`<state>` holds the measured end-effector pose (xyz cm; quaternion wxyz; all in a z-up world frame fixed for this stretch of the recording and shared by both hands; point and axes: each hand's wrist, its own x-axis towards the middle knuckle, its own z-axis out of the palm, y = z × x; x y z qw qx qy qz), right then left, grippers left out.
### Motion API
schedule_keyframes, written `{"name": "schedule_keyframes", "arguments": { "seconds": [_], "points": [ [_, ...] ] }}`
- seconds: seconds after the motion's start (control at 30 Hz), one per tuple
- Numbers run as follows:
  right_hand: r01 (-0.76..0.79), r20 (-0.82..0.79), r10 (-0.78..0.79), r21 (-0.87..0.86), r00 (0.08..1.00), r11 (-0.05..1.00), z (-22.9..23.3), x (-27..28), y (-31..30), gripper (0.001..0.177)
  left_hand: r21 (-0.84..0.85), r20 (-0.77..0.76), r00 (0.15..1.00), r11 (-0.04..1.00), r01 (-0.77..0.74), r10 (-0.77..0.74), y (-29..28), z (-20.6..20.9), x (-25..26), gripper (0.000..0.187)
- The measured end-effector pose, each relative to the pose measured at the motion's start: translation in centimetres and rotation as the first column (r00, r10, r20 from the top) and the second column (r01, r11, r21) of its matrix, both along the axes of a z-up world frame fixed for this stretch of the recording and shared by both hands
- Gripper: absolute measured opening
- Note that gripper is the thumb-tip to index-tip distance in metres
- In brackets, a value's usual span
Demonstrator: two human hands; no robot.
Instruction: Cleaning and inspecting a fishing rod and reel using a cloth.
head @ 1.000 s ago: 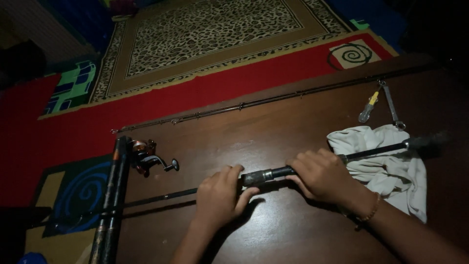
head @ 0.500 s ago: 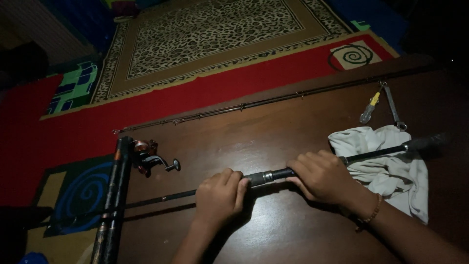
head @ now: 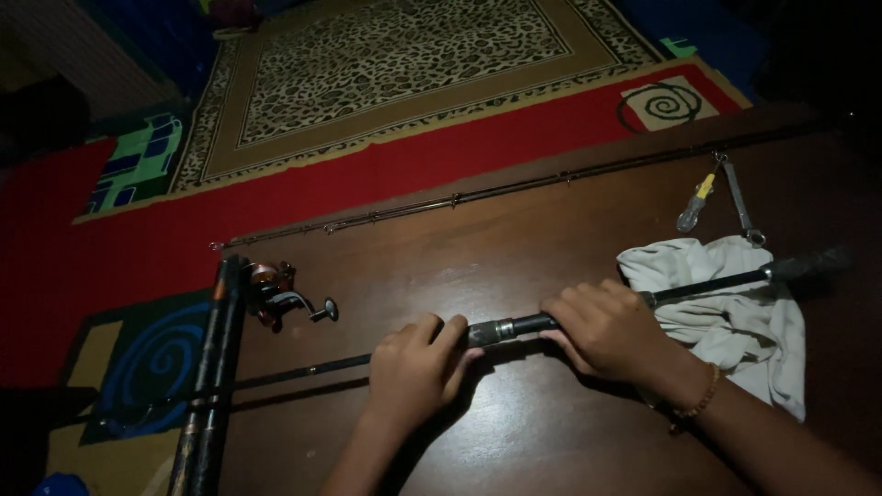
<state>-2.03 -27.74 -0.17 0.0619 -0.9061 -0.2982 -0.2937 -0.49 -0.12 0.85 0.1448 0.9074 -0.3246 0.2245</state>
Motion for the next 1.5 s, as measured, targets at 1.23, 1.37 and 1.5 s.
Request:
{"name": "schedule_keyframes", "arguments": {
  "seconds": [1.23, 1.37, 1.5],
  "points": [
    [-0.018, 0.189, 0.020, -0.009, 0.982, 1.000, -0.5, -0.9, 1.0, 0.021, 0.125, 0.396, 0.917, 0.988, -0.093, 0.037, -4.7, 0.1, -2.1, 0.036],
    [-0.022, 0.296, 0.039, -0.060, 0.954, 0.998, -0.8, -0.7, 0.8, 0.019, 0.165, -0.075, 0.995, 0.985, -0.047, 0.060, -4.1, 0.3, -0.5, 0.030],
    [0.007, 0.185, -0.010, 0.017, 0.983, 1.000, 0.1, -0.7, -0.1, 0.019, 0.047, 0.021, 0.999, 0.998, 0.030, -0.031, -4.6, 4.0, -2.1, 0.050]
  ]
}}
